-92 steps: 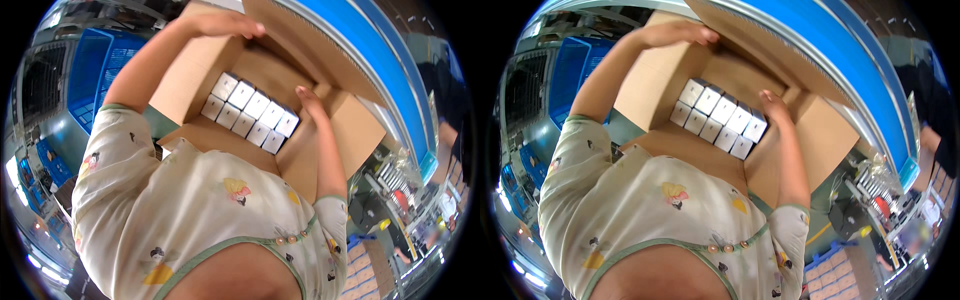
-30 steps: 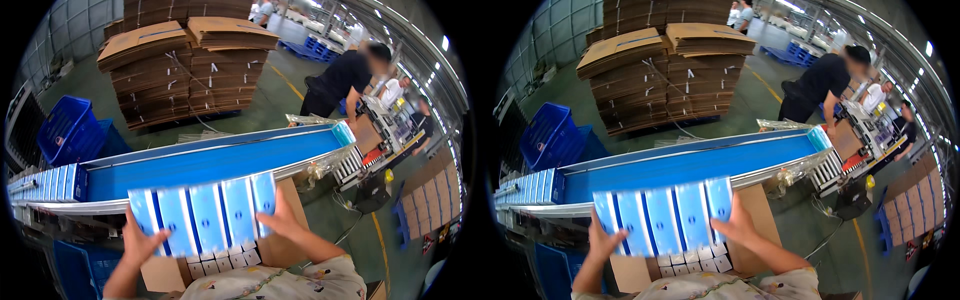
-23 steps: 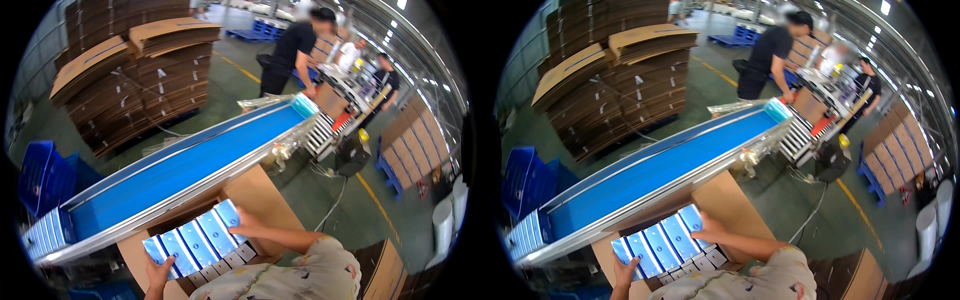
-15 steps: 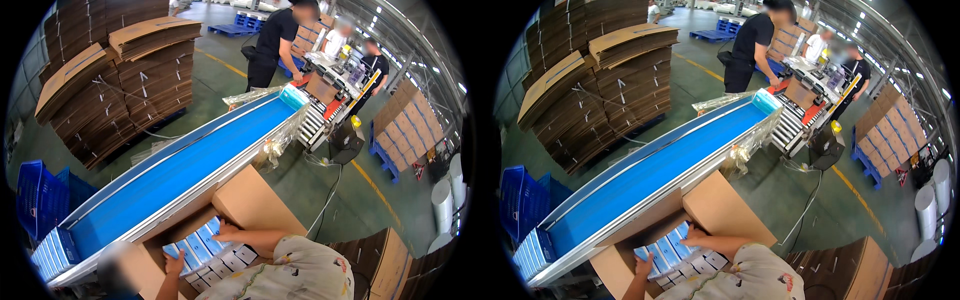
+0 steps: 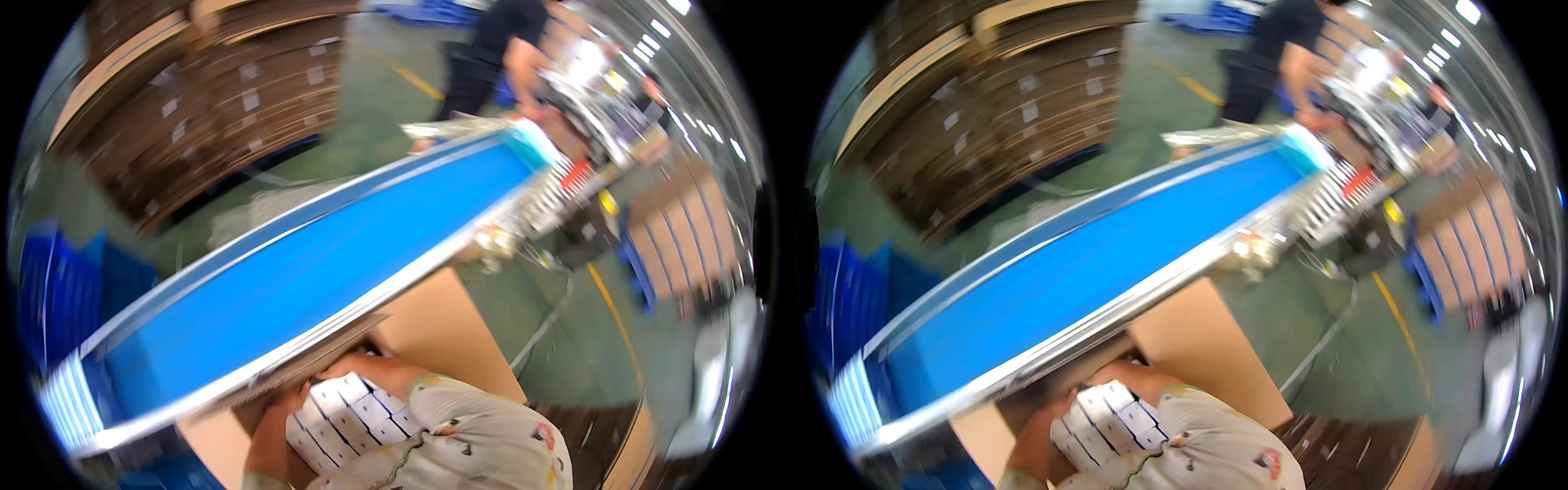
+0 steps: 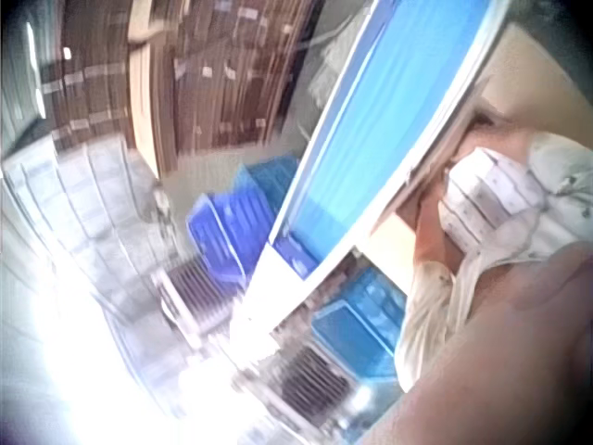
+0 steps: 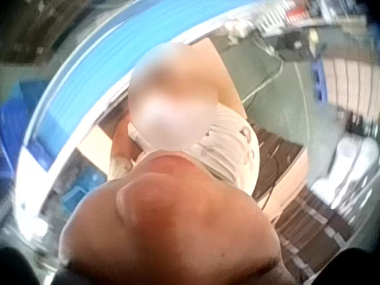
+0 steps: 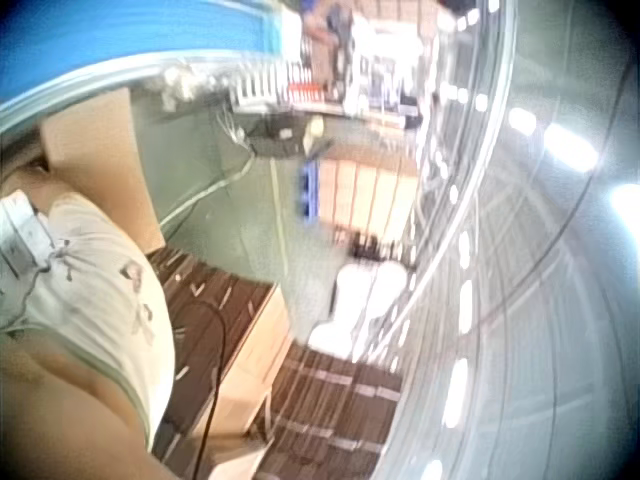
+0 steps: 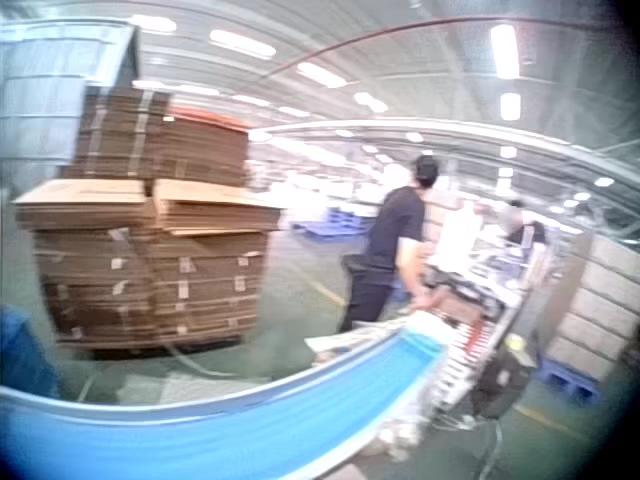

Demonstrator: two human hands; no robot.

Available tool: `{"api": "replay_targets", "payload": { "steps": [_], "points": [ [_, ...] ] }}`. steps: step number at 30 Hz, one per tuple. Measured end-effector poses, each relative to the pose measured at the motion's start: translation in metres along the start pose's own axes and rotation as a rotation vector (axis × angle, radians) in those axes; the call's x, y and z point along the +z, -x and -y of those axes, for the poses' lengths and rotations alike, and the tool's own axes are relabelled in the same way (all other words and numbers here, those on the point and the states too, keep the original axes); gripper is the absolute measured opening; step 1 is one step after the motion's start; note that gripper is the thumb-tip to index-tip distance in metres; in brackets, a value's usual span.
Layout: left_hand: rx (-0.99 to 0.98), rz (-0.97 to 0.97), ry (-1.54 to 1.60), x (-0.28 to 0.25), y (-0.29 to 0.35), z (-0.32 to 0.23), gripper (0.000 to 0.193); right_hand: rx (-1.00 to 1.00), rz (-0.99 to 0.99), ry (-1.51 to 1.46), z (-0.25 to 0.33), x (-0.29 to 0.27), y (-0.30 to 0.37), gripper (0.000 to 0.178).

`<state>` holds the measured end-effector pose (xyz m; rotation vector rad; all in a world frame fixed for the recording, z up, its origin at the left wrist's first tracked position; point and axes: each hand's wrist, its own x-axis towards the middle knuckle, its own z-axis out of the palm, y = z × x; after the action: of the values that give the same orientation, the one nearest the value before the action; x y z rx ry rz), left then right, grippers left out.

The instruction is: The person picks up blue rectangular packages from a conveyor belt, places them into cardboard boxes, and then moves the filled boxes along the assembly line.

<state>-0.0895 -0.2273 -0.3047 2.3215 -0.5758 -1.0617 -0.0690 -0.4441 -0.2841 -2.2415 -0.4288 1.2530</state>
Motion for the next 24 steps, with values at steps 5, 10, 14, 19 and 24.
{"api": "replay_targets", "payload": {
  "steps": [5,10,14,19,24],
  "points": [
    [0.541,0.017,0.088,-0.113,0.070,-0.094,0.055,0.124,-0.153,-0.108,-0.064,0.048,-0.014,0.053],
    [0.375,-0.679,0.700,-0.247,0.239,-0.100,0.042,-0.047,-0.432,0.083,-0.017,0.027,0.044,0.038],
    [-0.489,-1.437,0.050,-0.281,0.287,-0.004,0.044,-0.089,-0.327,-0.028,0.017,0.021,0.098,0.037],
    [-0.795,-1.492,-0.356,-0.276,0.277,0.055,0.056,0.006,-0.265,-0.003,0.026,0.025,0.130,0.039],
    [-0.671,-1.341,-0.373,-0.310,0.283,0.035,0.041,0.006,-0.377,-0.075,0.044,0.023,0.158,0.036]
  ]
}}
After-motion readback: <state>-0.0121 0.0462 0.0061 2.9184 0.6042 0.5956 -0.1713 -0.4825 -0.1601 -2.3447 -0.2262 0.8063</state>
